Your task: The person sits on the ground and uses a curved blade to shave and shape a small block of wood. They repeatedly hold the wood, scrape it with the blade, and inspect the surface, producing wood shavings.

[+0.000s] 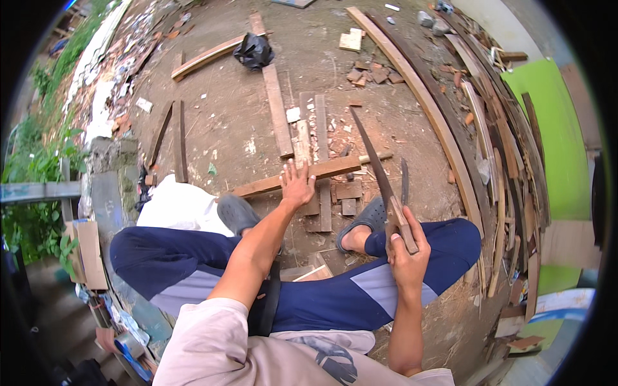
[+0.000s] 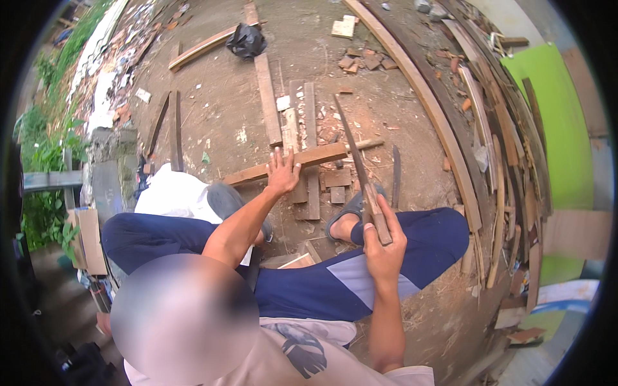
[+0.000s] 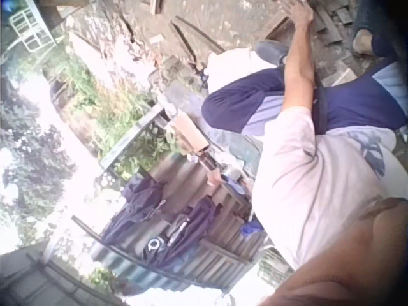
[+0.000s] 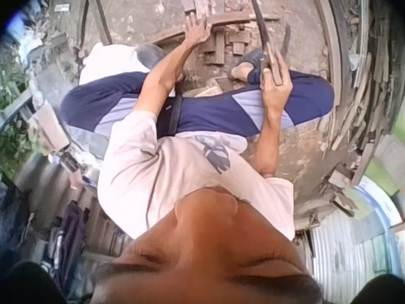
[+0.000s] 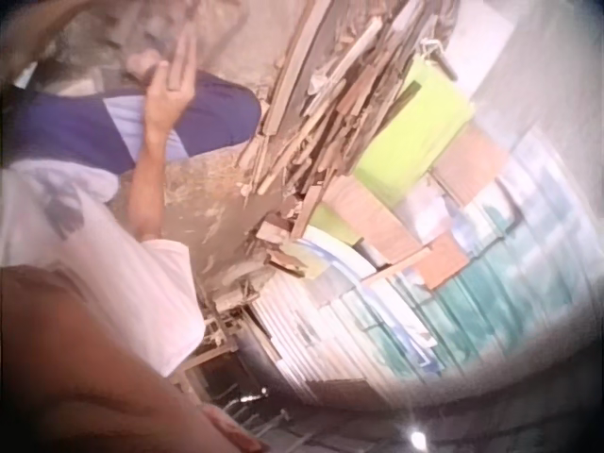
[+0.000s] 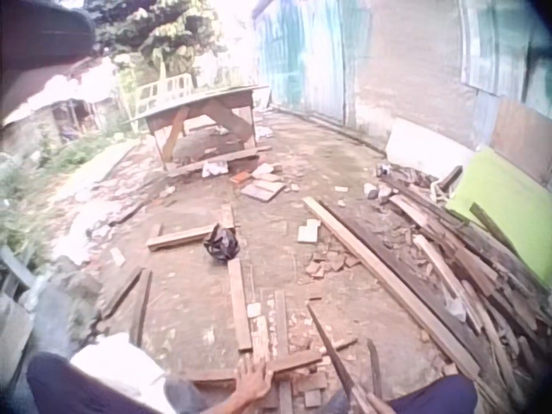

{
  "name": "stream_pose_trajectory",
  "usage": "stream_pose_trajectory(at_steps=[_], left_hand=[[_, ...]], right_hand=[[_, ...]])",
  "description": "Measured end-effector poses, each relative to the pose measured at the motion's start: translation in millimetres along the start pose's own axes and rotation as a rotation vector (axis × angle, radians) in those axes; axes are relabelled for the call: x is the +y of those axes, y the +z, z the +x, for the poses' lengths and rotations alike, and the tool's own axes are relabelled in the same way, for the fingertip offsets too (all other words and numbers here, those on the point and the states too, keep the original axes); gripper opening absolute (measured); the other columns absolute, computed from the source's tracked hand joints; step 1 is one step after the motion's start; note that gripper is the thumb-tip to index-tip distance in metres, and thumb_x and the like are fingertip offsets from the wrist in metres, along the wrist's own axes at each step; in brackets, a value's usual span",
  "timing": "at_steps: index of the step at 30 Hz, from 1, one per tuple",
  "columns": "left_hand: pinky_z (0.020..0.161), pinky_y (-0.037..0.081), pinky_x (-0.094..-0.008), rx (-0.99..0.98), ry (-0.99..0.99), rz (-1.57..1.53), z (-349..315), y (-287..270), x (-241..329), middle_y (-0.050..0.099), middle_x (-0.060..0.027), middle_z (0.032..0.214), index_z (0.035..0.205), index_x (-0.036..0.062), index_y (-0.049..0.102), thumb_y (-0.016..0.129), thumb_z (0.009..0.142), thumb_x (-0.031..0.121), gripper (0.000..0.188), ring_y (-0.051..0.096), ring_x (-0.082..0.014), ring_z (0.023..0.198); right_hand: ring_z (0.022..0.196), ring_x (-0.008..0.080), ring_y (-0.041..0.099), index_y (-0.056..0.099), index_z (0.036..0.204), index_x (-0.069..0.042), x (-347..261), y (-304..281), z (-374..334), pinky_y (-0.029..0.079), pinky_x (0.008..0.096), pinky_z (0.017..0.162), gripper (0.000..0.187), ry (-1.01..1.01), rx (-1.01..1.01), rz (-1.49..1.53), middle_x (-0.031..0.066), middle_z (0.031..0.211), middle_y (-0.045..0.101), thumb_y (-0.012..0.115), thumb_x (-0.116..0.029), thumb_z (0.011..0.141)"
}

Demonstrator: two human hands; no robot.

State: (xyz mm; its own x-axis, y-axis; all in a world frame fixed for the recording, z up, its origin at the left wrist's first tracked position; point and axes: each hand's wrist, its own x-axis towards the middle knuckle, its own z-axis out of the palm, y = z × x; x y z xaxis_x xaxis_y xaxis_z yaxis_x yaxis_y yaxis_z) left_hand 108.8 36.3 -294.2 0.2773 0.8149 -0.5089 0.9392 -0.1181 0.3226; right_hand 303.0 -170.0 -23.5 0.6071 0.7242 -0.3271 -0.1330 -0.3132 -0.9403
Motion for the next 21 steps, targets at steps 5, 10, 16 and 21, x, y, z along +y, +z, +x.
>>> stream_pose_trajectory(at_steps=[5, 10, 16, 21], left_hand=[[0.124, 0.007, -0.0604, 0.08, 0.061, -0.036, -5, 5, 1, 0.002, -0.0244, 0.17, 0.165, 0.0236, 0.017, 0.041, 0.104, 0.054, 0.073, 0.003, -0.0474, 0.156], [0.125, 0.009, -0.0576, 0.143, 0.198, -0.174, -21, 7, -15, 0.009, -0.026, 0.169, 0.164, 0.0151, 0.023, 0.046, 0.102, 0.053, 0.076, 0.006, -0.0468, 0.156], [0.126, 0.008, -0.0525, 0.28, 0.008, -0.191, -40, 15, -51, 0.012, -0.025, 0.169, 0.162, 0.0057, 0.022, 0.044, 0.103, 0.054, 0.079, 0.008, -0.0388, 0.158], [0.127, 0.005, -0.0518, 0.448, -0.627, -0.315, -34, 16, -107, 0.01, -0.0252, 0.169, 0.16, -0.0054, 0.018, 0.039, 0.102, 0.06, 0.09, 0.004, -0.0365, 0.159]], right_hand=[[0.057, 0.0032, 0.05, 0.058, 0.143, 0.0, 19, 12, 15, 0.039, 0.02, 0.049, 0.054, -0.02, 0.005, -0.127, 0.0066, 0.096, 0.069, 0.055, 0.004, 0.089], [0.049, 0.0031, 0.045, 0.054, 0.146, -0.001, 8, 45, 24, 0.036, 0.0209, 0.043, 0.056, 0.041, -0.024, -0.194, 0.0046, 0.085, 0.065, 0.053, 0.005, 0.09], [0.049, 0.0036, 0.045, 0.055, 0.145, -0.001, 16, 59, 36, 0.035, 0.0216, 0.043, 0.054, 0.054, -0.017, -0.21, 0.0026, 0.08, 0.062, 0.054, 0.005, 0.091], [0.052, 0.004, 0.048, 0.056, 0.143, -0.001, 11, 63, 39, 0.037, 0.0214, 0.044, 0.053, 0.062, 0.09, -0.213, 0.0043, 0.085, 0.065, 0.054, 0.005, 0.091]])
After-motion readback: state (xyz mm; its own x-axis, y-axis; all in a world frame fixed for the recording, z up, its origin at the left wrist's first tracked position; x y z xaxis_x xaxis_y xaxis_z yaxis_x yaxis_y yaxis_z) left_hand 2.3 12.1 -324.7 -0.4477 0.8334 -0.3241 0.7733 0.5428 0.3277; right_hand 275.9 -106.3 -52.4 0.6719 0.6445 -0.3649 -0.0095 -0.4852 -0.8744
